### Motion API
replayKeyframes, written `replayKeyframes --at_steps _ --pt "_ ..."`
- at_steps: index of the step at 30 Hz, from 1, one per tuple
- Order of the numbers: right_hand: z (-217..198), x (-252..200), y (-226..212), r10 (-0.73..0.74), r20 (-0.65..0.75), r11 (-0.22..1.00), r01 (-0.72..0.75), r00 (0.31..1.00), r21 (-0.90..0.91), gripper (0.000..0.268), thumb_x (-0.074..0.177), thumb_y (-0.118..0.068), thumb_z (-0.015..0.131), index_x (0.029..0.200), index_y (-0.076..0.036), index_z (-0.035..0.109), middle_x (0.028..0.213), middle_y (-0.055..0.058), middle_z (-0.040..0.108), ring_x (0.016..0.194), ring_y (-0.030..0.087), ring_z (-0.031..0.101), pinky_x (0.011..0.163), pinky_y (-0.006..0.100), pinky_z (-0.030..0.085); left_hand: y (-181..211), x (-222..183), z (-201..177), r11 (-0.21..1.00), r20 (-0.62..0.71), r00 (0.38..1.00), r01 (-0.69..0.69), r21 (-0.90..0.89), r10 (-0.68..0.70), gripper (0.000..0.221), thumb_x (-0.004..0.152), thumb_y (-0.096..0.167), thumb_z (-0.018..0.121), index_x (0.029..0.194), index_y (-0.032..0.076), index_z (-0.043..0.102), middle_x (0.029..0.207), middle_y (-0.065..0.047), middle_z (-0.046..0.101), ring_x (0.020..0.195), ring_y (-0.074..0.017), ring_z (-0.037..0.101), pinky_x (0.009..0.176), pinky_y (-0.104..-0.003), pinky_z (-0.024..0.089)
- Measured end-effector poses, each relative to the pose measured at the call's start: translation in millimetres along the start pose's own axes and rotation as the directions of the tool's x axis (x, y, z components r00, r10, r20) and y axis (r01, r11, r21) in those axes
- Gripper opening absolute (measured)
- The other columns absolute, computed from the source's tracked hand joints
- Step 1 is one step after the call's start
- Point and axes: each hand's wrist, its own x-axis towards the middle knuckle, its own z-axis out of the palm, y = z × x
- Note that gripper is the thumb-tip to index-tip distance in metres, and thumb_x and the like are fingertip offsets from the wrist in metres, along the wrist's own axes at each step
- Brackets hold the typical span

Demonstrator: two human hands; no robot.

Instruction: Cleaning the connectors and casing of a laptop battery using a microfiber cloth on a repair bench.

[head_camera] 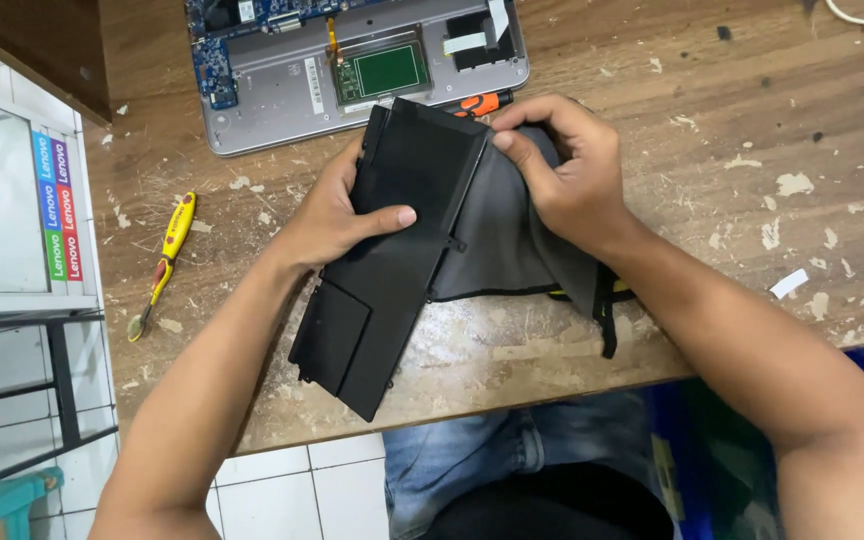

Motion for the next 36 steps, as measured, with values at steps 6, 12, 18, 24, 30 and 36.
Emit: replayKeyframes --at_steps 6,12,18,24,30,36 --pt "-4.3 3.6 0.2 -0.006 0.044 0.999 0.004 0.999 0.048 0.005 0.114 0.004 0.065 0.117 0.004 0.068 0.115 0.018 0.074 0.115 0.03 0.073 0.107 0.038 0.06 -6.0 2.6 -6.7 0.995 0.076 0.997 0.029 -0.093 -0.021 0.082 0.087 0.029 0.089 0.154 0.005 0.049 0.143 -0.011 0.067 0.129 -0.0216 0.068 0.107 -0.035 0.065" --pt "-7.7 4.1 9.1 0.055 0.071 0.995 -0.061 0.996 0.083 0.004 0.113 0.005 0.067 0.118 0.004 0.067 0.116 0.017 0.072 0.114 0.027 0.072 0.106 0.033 0.059 -0.3 2.1 -8.5 0.993 0.032 0.999 0.034 -0.113 -0.031 0.076 0.087 0.027 0.089 0.151 0.007 0.054 0.138 -0.008 0.07 0.127 -0.021 0.071 0.108 -0.034 0.063" --pt "-5.3 4.6 0.6 0.056 0.077 0.996 -0.061 0.995 0.064 0.011 0.114 0.002 0.067 0.124 0.006 0.063 0.121 0.02 0.071 0.119 0.029 0.072 0.11 0.035 0.059 -3.2 1.6 -7.5 0.987 0.012 0.999 0.04 -0.153 -0.038 0.081 0.085 0.027 0.091 0.152 0.006 0.051 0.14 -0.01 0.068 0.129 -0.0224 0.07 0.11 -0.036 0.065" --pt "2.1 -1.4 5.9 0.023 0.04 0.999 -0.021 0.999 -0.038 0.01 0.116 -0.001 0.071 0.12 0.006 0.065 0.109 0.017 0.071 0.089 0.019 0.066 0.077 0.027 0.053 1.6 -0.1 -0.5 0.989 -0.05 0.998 0.022 -0.146 -0.03 0.08 0.087 0.024 0.09 0.154 0.005 0.049 0.147 -0.011 0.066 0.136 -0.0223 0.067 0.119 -0.037 0.059" --pt "16.4 -2.2 -6.2 -0.129 0.067 0.979 0.138 0.989 -0.148 0.009 0.112 0.002 0.074 0.107 0.006 0.067 0.098 0.018 0.066 0.09 0.03 0.065 0.083 0.039 0.052 2.6 -0.3 3.4 0.991 -0.116 0.992 0.04 -0.128 -0.055 0.08 0.087 0.031 0.089 0.151 0.004 0.049 0.146 -0.014 0.068 0.135 -0.026 0.07 0.117 -0.04 0.061" --pt "13.4 1.8 -8.3 -0.143 0.103 0.98 0.156 0.984 -0.127 0.008 0.11 0.01 0.077 0.109 0.009 0.069 0.104 0.021 0.071 0.097 0.032 0.071 0.087 0.039 0.056 1.9 0.3 2.6 0.993 -0.118 0.991 0.052 -0.103 -0.064 0.077 0.089 0.03 0.088 0.151 0.006 0.05 0.149 -0.014 0.067 0.139 -0.0265 0.068 0.12 -0.041 0.059"
